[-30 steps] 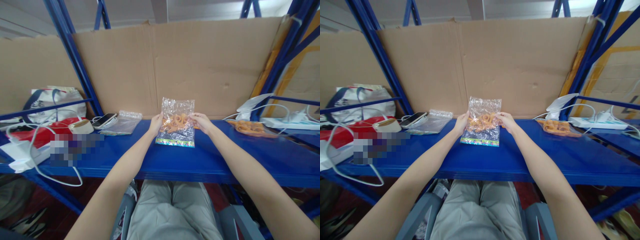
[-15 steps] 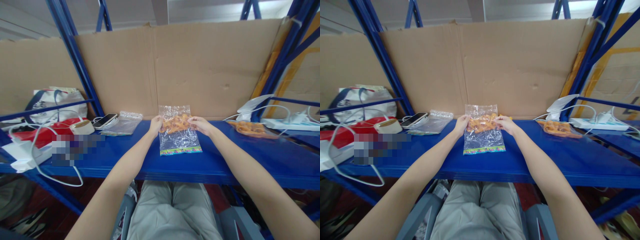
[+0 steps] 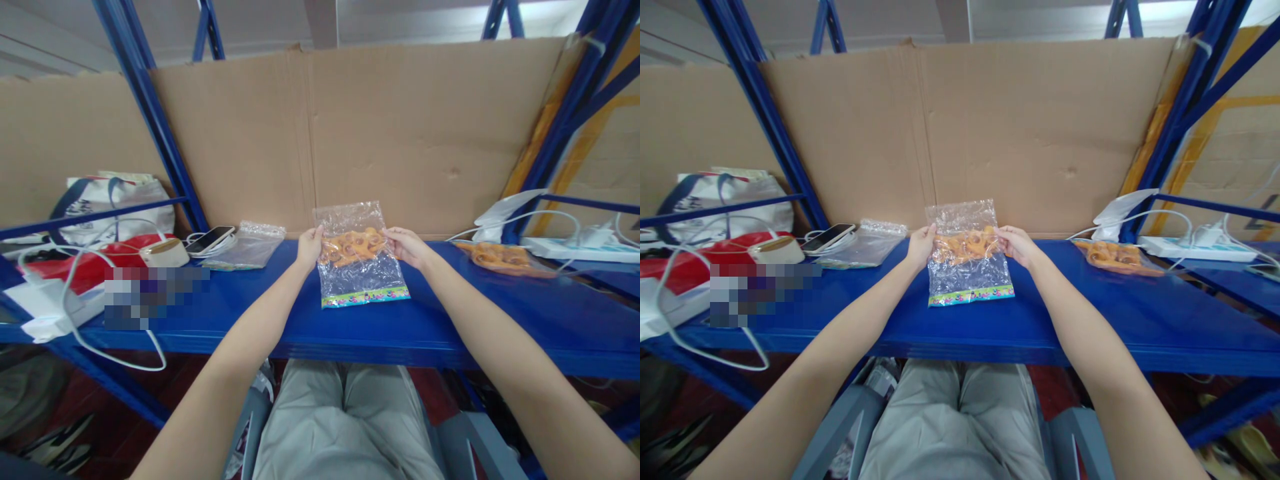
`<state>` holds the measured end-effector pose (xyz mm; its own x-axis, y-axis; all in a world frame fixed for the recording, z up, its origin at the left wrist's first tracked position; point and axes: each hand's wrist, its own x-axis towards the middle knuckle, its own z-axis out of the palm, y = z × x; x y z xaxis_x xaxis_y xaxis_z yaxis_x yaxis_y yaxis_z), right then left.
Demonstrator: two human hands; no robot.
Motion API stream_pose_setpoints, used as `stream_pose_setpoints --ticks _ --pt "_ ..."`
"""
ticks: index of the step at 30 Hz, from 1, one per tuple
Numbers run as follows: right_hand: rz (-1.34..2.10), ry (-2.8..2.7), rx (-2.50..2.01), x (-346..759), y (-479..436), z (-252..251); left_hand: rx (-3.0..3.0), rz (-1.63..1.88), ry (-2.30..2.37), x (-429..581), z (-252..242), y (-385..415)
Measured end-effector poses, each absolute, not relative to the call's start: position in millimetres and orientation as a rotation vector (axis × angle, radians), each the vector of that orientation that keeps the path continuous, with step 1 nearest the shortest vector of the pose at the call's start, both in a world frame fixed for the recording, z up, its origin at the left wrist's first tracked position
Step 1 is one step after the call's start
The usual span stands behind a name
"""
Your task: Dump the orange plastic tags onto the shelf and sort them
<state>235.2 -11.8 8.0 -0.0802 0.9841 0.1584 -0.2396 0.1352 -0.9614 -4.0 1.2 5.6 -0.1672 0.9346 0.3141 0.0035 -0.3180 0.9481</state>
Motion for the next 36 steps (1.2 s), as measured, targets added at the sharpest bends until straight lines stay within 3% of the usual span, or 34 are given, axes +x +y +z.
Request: stream_pose_setpoints --ticks 7,22,36 --pt "1.361 -1.176 -0.825 232.4 -18.4 10.6 1.393 1.592 1.099 -7.5 5.3 5.9" --pt "1.025 -1.015 -0.867 239.7 -6.7 7.8 1.188 1.346 1.088 -17.3 5.5 9.7" --pt "0.897 -0.833 -0.489 240.0 5.4 7.0 1.185 1.229 1.218 -6.8 4.8 8.2"
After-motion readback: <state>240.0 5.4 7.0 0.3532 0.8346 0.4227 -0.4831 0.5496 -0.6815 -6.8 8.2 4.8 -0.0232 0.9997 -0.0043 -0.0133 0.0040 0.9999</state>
